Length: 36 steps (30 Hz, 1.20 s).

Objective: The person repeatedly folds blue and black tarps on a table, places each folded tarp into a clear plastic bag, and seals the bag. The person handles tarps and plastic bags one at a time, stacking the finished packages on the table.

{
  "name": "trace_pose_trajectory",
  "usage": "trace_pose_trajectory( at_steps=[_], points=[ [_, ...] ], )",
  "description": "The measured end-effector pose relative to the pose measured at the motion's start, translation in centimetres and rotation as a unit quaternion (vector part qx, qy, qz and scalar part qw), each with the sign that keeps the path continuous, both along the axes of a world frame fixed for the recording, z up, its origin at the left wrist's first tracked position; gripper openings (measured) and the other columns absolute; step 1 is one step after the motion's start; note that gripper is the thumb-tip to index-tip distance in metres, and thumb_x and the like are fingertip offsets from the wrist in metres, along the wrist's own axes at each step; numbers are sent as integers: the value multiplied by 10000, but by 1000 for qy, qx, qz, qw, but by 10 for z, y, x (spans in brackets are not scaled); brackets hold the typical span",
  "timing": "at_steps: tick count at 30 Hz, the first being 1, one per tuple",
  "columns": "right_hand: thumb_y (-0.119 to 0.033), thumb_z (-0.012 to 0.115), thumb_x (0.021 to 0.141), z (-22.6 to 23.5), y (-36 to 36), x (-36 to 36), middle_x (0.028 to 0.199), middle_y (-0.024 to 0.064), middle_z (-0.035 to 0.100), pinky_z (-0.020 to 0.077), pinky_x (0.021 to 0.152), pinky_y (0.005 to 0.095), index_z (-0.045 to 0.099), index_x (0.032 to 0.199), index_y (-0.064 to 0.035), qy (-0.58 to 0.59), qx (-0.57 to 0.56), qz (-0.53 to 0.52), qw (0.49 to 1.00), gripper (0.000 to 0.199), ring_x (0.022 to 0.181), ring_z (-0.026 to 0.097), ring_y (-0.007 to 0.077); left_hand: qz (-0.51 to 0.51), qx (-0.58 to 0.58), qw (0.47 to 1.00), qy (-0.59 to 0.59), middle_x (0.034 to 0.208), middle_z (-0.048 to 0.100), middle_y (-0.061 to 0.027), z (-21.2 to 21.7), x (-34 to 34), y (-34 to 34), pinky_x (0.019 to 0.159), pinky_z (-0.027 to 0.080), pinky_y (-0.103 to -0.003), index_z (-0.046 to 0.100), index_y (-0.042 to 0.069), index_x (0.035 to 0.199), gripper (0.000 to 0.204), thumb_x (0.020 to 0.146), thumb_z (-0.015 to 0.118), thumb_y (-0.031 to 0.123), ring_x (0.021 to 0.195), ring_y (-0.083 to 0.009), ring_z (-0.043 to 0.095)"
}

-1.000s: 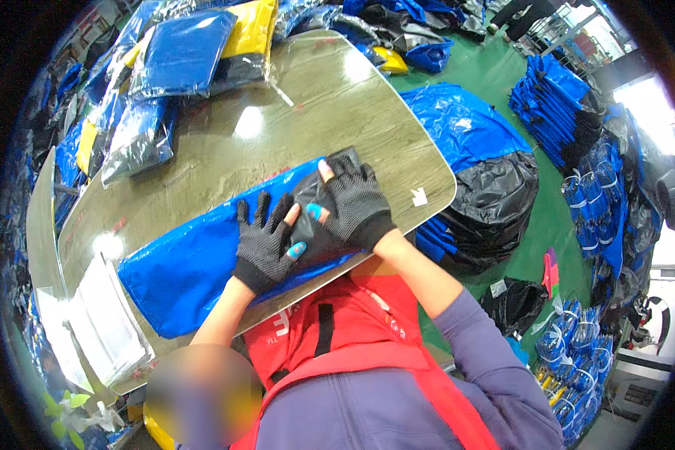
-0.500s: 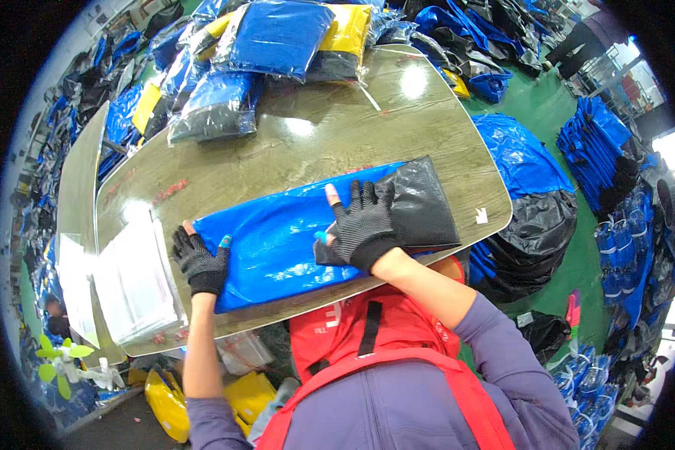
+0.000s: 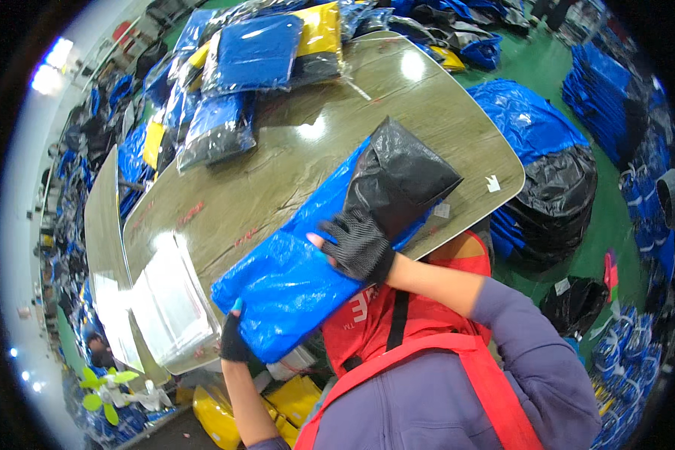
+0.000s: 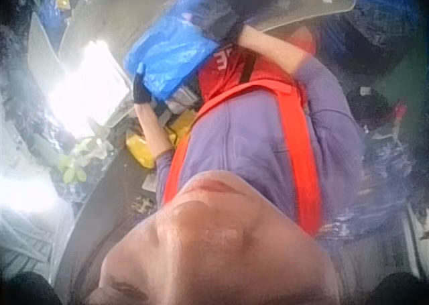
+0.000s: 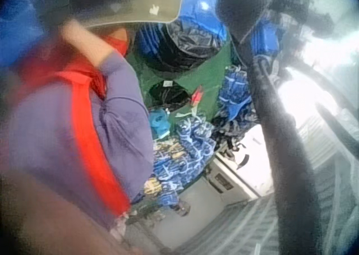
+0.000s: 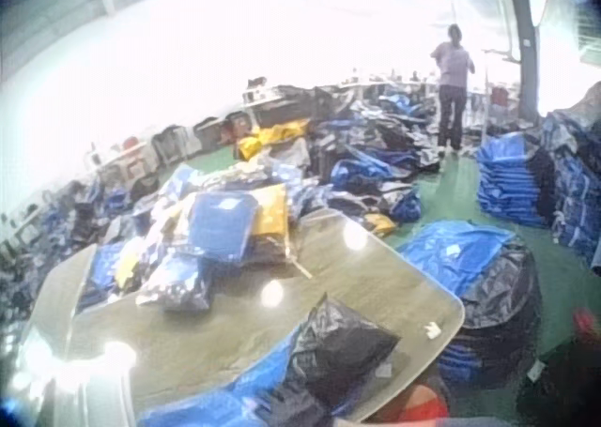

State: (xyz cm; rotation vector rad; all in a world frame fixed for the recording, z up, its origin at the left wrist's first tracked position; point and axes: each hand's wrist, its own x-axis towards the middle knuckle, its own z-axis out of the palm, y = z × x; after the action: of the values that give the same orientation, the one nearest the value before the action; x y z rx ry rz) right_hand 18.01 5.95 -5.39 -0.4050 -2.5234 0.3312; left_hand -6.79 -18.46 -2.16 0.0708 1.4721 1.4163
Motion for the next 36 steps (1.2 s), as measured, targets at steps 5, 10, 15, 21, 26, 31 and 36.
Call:
trace_pose_trajectory(
  at_steps=[5,10,15,21,26,31,36],
  points=[
    [-226,518,866,-28,-23,45,1235,208,574,397,1024,459,606,1179,-56,-2,-41,26,999,367,1136,543,359,49,141,988,-27,1268,547,-216,95,81,94,939,497,-492,446,-1,1335,604,884,588,377,1101,-360,579],
    [-244,465,931,-41,-21,70,1298,199,539,360,1066,445,582,1207,-61,-6,-46,20,999,351,1201,508,343,-104,206,964,135,1093,593,-102,74,192,257,837,487,-354,480,33,1298,515,866,662,245,942,-194,581],
    [-250,491,912,-51,-17,85,1289,192,544,372,1054,450,561,1242,-81,8,-67,25,997,377,1185,517,343,-367,202,719,555,1186,574,-166,30,229,291,961,392,-468,508,109,1325,495,892,600,330,1093,-293,537],
    [-257,522,889,-20,-22,102,1279,184,549,385,1041,456,536,1284,-106,34,-91,5,995,423,1166,528,343,-404,142,450,784,1538,233,-190,13,219,322,1119,25,-613,405,200,1434,588,928,433,497,1431,-413,142],
    [-194,570,795,41,13,161,1088,200,631,515,836,465,665,1081,-71,84,-147,-27,985,326,948,625,354,-391,121,440,799,1552,203,-179,-3,216,327,1109,37,-632,382,226,1444,579,932,421,494,1424,-416,171],
    [-589,596,761,22,97,169,1349,226,479,184,1117,565,408,1400,-50,-23,-6,-64,998,857,1297,423,389,-488,100,504,705,1537,280,-112,7,187,347,1136,132,-555,378,192,1449,491,985,361,355,1427,-356,204],
    [-467,694,732,9,110,196,1334,206,495,242,1073,592,446,1359,-87,-43,74,30,996,774,1263,452,385,-517,310,549,580,1517,309,-149,-34,139,348,1148,205,-419,421,172,1429,520,971,422,419,1417,-334,245]
  ],
)
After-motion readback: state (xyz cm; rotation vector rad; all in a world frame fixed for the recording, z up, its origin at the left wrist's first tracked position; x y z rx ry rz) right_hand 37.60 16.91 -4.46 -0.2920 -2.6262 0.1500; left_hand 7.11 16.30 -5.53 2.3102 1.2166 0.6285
